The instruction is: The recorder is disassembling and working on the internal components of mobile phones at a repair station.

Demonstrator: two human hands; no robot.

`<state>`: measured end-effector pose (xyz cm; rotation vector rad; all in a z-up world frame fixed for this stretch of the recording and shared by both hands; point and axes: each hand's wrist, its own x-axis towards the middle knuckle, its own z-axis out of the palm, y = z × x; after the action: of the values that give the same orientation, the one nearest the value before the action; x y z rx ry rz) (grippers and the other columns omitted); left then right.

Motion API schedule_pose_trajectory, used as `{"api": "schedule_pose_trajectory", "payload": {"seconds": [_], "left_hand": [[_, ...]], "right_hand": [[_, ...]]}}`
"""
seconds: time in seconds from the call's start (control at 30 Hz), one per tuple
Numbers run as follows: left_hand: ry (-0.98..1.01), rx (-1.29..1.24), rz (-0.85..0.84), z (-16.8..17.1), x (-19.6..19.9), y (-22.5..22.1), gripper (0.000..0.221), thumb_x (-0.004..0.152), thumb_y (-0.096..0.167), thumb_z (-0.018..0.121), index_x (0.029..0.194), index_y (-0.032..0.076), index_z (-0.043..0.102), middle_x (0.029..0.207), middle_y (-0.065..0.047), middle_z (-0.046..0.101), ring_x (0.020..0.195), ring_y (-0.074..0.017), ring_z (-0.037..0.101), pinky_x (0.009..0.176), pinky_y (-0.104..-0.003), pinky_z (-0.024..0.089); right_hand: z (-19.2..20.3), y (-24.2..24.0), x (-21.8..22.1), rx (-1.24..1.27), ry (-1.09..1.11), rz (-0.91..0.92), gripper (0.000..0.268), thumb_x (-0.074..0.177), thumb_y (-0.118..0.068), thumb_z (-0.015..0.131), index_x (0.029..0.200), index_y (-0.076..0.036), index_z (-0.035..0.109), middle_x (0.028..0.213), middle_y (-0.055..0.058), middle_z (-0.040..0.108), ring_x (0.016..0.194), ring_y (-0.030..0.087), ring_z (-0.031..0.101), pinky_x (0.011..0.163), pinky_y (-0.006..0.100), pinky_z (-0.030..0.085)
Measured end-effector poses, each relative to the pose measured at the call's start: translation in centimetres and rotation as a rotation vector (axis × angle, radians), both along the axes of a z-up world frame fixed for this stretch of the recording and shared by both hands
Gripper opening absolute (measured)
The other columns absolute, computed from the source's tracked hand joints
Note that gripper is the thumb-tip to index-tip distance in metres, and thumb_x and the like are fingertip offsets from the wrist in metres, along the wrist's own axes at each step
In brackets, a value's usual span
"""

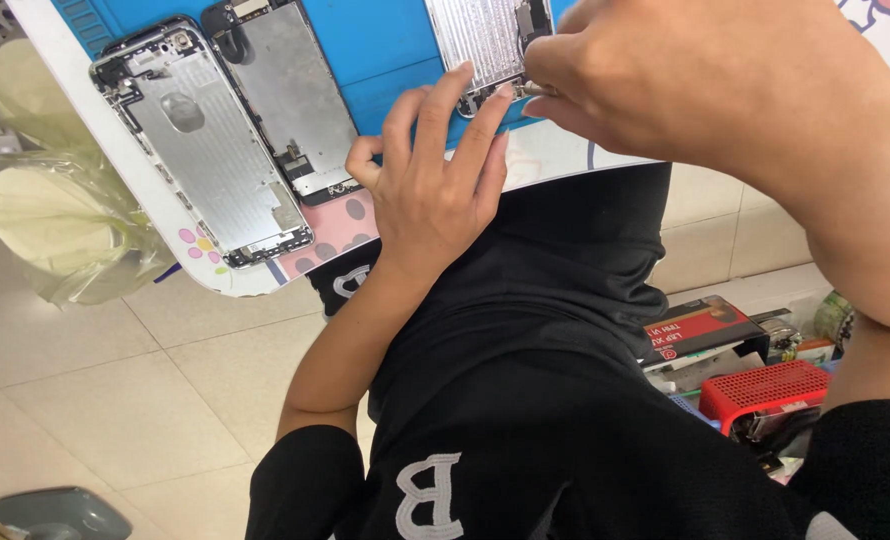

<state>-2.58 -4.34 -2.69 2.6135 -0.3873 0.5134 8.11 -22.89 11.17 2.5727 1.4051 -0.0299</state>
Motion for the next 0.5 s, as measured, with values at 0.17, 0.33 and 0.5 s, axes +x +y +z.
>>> {"api": "schedule_pose_trajectory", "payload": {"seconds": [0.17, 0.33, 0.5], "left_hand": [[0.004, 0.01, 0.009, 0.06, 0.02, -0.03, 0.037, 0.101, 0.024, 0.074, 0.138, 0.022, 0.07, 0.147, 0.001, 0.055, 0.127, -0.0203, 0.052, 0.098, -0.043, 0.027], [0.014, 0.003, 0.012, -0.01, -0.07, 0.01, 0.038, 0.101, 0.024, 0.074, 0.139, 0.023, 0.069, 0.147, 0.002, 0.055, 0.126, -0.0195, 0.052, 0.098, -0.043, 0.027], [-0.011, 0.016, 0.009, -0.18, 0.01, -0.03, 0.035, 0.102, 0.025, 0.073, 0.137, 0.023, 0.07, 0.146, 0.001, 0.055, 0.126, -0.0197, 0.052, 0.097, -0.044, 0.027]], "right_hand": [[0.22, 0.99, -0.21, -0.095, 0.017, -0.065, 0.037, 0.097, -0.048, 0.063, 0.08, -0.017, 0.074, 0.058, -0.004, 0.062, 0.054, 0.013, 0.064, 0.047, 0.028, 0.048], [-0.02, 1.1, -0.41, -0.028, 0.048, -0.054, 0.024, 0.097, -0.038, 0.075, 0.094, -0.015, 0.079, 0.054, -0.002, 0.061, 0.051, 0.013, 0.063, 0.046, 0.027, 0.048], [-0.49, 0.4, -0.14, 0.012, 0.203, -0.18, 0.031, 0.103, -0.039, 0.07, 0.09, -0.012, 0.077, 0.054, 0.003, 0.061, 0.048, 0.018, 0.061, 0.047, 0.031, 0.049]]}}
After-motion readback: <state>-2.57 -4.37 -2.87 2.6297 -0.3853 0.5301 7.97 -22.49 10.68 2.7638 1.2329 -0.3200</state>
